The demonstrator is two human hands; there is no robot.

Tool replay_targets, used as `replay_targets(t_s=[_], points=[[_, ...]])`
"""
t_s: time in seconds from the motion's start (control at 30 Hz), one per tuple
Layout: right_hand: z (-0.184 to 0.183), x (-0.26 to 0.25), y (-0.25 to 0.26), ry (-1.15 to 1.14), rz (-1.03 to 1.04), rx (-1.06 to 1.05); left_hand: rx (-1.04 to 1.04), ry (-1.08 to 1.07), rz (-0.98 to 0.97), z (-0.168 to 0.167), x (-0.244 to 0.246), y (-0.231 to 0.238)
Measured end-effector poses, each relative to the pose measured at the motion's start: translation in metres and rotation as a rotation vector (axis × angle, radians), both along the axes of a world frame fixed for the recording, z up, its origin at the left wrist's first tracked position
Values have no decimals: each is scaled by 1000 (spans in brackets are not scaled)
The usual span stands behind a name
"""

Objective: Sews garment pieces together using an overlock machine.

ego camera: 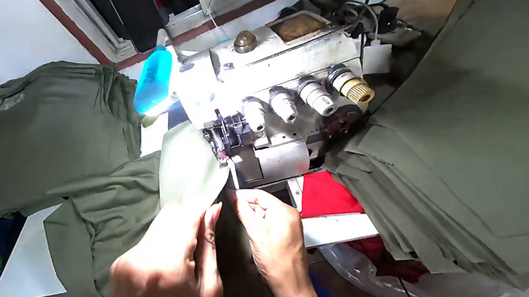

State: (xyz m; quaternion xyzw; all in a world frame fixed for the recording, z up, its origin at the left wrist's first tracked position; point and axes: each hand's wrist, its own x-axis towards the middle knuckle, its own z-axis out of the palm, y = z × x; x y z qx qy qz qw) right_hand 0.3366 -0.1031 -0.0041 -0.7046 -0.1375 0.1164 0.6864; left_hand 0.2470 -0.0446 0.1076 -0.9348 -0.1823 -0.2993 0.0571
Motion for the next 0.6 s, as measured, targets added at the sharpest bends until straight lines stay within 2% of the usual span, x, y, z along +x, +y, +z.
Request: replay_targets(t_s=[0.13, 0.3, 0.6], points=[[0, -3, 2, 31, -4, 27, 117, 9, 14, -9, 14, 10], [2, -4, 3, 160, 36, 82, 155, 40, 60, -16, 28, 13], [-3, -8, 8, 58, -72, 38, 110, 135, 144, -23, 44, 13]])
